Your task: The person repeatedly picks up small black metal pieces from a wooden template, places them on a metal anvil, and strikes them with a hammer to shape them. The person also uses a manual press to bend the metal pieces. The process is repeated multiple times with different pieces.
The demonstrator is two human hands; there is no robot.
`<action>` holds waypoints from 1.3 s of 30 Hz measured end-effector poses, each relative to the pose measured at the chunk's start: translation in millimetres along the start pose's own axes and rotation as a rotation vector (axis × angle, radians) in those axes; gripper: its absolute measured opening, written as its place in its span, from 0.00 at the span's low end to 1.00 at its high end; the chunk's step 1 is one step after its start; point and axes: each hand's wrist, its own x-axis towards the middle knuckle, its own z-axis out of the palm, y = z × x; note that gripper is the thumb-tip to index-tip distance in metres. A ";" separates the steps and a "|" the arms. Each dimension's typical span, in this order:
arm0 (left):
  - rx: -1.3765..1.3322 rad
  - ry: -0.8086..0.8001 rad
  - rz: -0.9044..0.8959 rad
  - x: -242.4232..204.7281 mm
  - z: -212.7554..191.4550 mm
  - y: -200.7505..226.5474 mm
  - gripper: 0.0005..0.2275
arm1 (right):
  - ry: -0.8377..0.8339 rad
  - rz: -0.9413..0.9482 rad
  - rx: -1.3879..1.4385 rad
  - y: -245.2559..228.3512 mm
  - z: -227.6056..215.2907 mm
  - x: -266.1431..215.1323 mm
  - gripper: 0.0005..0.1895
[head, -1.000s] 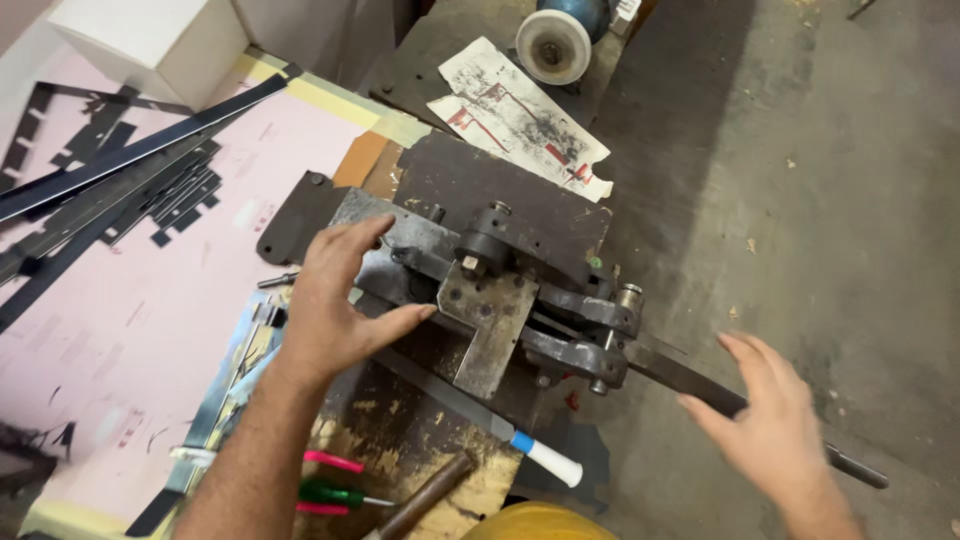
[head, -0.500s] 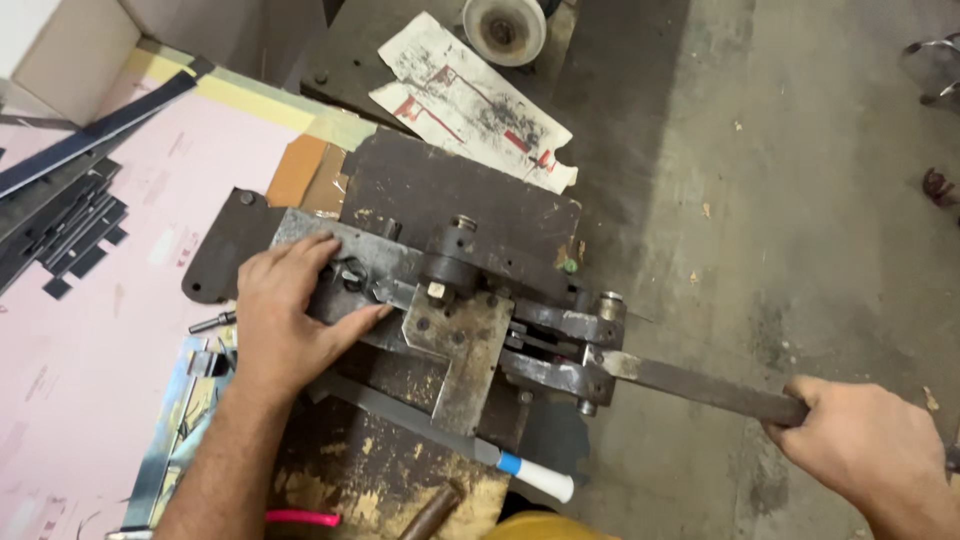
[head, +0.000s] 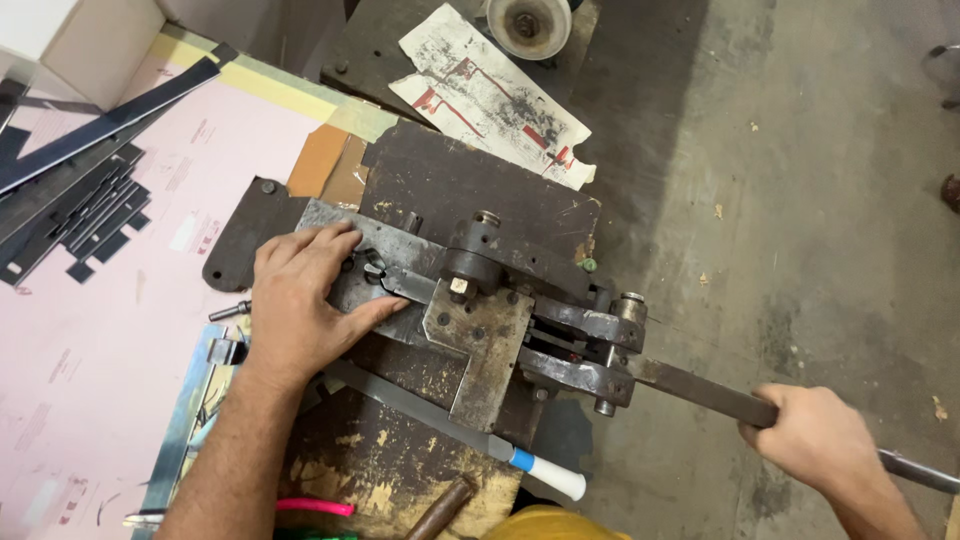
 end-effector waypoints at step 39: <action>-0.052 0.115 -0.005 -15.5 8.4 -4.9 0.31 | 0.086 -0.053 0.022 -3.1 -6.9 3.4 0.17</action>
